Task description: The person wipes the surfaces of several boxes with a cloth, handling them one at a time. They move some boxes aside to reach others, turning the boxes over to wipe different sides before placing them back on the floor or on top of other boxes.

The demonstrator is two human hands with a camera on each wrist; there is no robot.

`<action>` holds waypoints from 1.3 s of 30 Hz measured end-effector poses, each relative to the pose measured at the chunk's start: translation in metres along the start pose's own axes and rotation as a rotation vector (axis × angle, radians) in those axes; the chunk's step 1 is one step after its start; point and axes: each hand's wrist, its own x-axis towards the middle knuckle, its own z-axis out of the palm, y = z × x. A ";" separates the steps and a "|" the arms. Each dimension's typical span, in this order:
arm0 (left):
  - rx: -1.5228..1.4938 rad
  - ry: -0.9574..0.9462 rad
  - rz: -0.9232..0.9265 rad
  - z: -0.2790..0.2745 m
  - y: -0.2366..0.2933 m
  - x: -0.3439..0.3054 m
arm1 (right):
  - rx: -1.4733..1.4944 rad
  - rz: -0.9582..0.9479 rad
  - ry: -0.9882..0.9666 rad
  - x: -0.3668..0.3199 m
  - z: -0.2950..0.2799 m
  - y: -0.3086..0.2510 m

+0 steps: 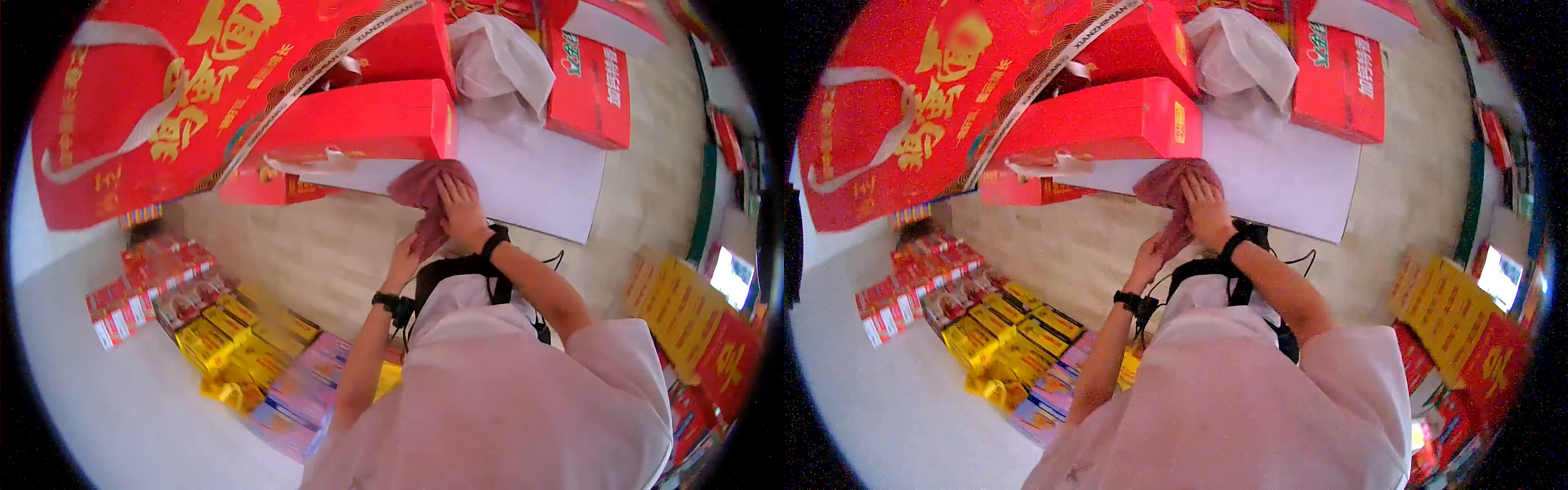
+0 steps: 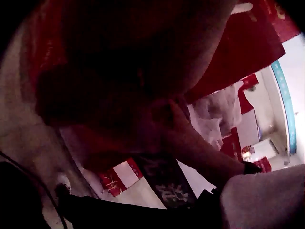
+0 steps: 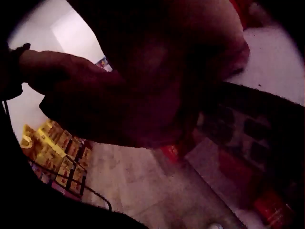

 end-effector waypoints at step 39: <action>0.634 -0.818 0.174 -0.071 0.040 0.123 | -0.137 0.405 0.509 -0.024 0.091 -0.049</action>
